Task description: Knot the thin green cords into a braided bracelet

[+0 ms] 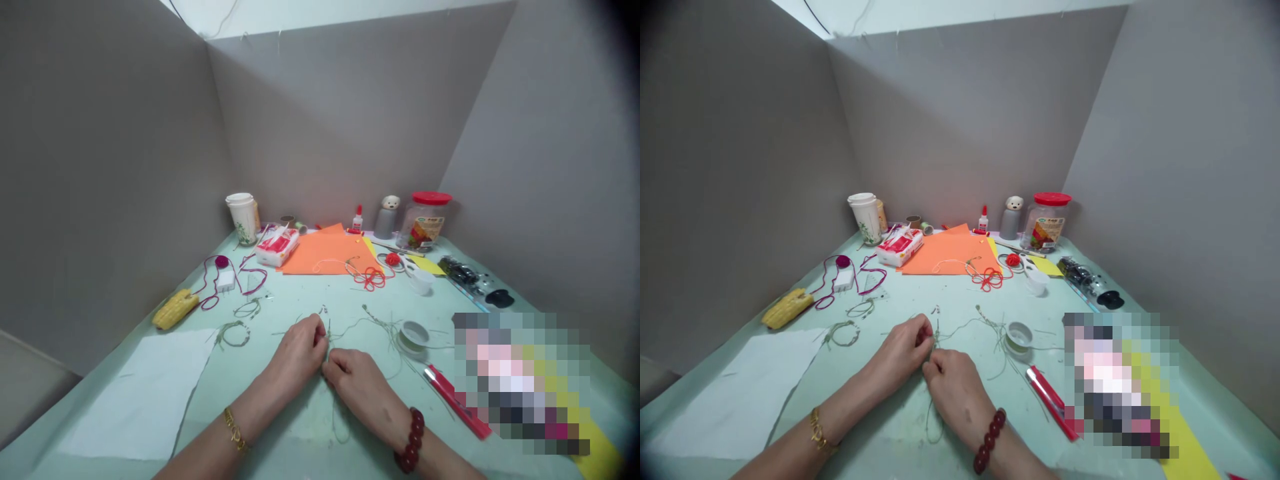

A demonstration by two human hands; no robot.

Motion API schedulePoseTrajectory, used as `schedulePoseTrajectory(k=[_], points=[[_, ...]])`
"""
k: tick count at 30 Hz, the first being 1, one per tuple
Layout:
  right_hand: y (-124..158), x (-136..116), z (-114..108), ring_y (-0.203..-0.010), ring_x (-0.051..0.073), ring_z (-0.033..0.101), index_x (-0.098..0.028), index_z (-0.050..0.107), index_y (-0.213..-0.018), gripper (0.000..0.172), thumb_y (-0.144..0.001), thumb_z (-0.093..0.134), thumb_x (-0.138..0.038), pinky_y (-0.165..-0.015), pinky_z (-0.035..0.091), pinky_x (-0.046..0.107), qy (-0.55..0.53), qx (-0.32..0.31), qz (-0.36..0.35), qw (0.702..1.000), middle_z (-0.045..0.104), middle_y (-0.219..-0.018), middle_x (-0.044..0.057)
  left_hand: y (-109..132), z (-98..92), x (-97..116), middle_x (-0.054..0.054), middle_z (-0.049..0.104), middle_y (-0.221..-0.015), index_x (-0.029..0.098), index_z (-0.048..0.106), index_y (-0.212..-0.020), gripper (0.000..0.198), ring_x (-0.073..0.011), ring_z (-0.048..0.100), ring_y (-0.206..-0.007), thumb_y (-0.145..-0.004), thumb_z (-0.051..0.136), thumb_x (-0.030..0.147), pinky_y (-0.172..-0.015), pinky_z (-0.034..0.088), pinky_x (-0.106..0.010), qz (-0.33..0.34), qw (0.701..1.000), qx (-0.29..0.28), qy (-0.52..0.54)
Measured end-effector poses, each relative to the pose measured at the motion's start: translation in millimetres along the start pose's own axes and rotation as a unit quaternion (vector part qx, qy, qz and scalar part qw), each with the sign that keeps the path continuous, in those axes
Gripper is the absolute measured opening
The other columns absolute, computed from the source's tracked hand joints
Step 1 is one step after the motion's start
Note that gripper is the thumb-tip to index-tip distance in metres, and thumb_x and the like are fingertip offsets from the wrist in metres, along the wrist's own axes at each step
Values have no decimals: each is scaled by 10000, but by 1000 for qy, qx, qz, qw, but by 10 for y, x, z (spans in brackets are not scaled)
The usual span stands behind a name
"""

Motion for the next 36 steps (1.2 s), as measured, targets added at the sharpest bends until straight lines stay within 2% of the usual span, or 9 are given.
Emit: schedulePoseTrajectory(k=[7,13,17,20,23,26,31,36], points=[[-10,34,0,-513,98,312,-171,330,-508,228,-720,413,-172,-478,194,250,-14,-11,8,1000,377,-499,-14,-27,32,23,-3,515,-678,181,491,-658,137,-118,433,-626,-748,407,121,-589,276,-236,30,999,8,-28],[-18,31,29,-502,96,297,-168,316,-494,240,-710,418,-159,-472,184,254,13,-21,12,1000,368,-487,-16,-45,29,17,2,504,-659,178,475,-634,145,-112,422,-612,-747,406,118,-574,268,-234,28,999,12,-43],[44,-8,-7,-503,95,338,-169,356,-505,244,-742,412,-178,-479,198,246,45,-24,-3,999,421,-500,-14,-55,29,1,9,505,-649,175,483,-635,152,-107,423,-609,-748,403,114,-570,268,-230,29,999,5,-40],[92,-81,-140,-524,107,403,-174,457,-552,225,-766,451,-243,-505,234,241,84,-32,-36,995,507,-537,-8,-59,28,-21,11,510,-656,177,505,-652,158,-107,430,-616,-756,401,117,-578,278,-227,34,999,8,-37],[19,-155,-388,-603,131,482,-189,559,-664,195,-797,420,-226,-581,298,240,110,47,-64,991,593,-631,7,-54,23,-22,5,514,-678,177,523,-672,164,-112,444,-636,-766,402,120,-602,295,-230,40,998,15,-47],[-156,-151,-481,-732,155,531,-185,570,-699,160,-759,425,-155,-662,343,246,106,129,-79,983,629,-754,33,-42,14,-8,-2,511,-708,177,538,-696,167,-116,461,-655,-776,402,122,-620,312,-231,39,998,19,-52],[-389,54,-296,-559,128,510,-180,524,-681,112,-689,440,-106,-545,353,230,51,132,-27,989,580,-608,7,-39,17,6,-13,515,-767,175,556,-723,183,-117,488,-692,-783,396,113,-650,339,-226,39,998,13,-45],[-400,126,-168,-357,89,430,-194,458,-640,104,-703,411,-126,-395,322,205,-66,51,11,996,485,-466,-47,-65,-6,-5,-6,529,-748,177,544,-725,164,-118,482,-685,-785,400,127,-642,334,-225,50,998,16,-27]])
Point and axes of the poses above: each hand's wrist, its own y-axis away from the middle knuckle, its own z-axis out of the palm, x = y × z, the point moved 7 cm from there along -y, towards the middle knuckle
